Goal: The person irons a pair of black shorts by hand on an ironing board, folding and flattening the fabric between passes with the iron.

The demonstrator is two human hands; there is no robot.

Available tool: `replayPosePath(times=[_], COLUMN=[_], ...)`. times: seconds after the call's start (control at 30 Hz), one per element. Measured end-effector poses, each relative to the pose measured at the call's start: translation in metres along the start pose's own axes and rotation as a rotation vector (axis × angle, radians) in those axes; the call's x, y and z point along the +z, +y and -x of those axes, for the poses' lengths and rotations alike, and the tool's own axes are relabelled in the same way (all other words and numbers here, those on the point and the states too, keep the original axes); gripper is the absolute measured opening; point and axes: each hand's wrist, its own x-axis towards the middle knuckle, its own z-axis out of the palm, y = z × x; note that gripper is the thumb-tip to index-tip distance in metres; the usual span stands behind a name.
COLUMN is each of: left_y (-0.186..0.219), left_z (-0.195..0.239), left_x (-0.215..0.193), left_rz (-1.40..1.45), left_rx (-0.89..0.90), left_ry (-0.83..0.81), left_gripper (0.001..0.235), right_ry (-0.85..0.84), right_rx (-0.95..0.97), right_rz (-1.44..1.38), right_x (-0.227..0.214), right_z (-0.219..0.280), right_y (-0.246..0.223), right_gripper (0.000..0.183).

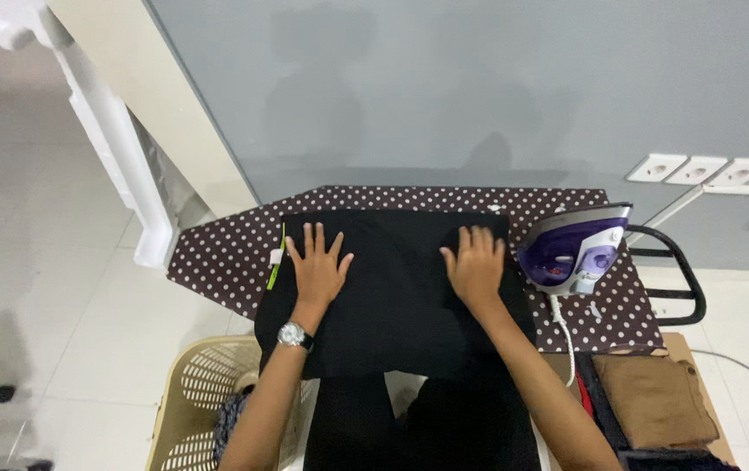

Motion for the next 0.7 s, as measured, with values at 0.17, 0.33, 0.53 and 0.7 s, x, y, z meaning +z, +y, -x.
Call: replayPosePath(times=[0.17,0.33,0.53,0.7], left_y=[-0.009,-0.007,-0.008,-0.004], left_z=[0.000,0.007,0.001,0.006], left_x=[-0.009,-0.038,-0.030,-0.018], left_rz=[0.093,0.102,0.140,0.101], left_rx=[-0.048,-0.097,-0.136,-0.106], left_ry=[-0.093,-0.185,-0.197,-0.106], left_gripper=[0.065,0.076,0.073,0.072], right_ry=[-0.494,-0.491,-0.381,0.167], right_rx=[0.106,0.121,0.111,0.016], right_rz=[-0.314,-0.163,-0.307,-0.492], right_x=[0.016,0.015,0.003,-0.042], right_z=[-0.014,-0.017,-0.015,0.009], right_y=[0.007,0.026,0.027,0.034], right_gripper=[0.082,0.088,0.077,0.048])
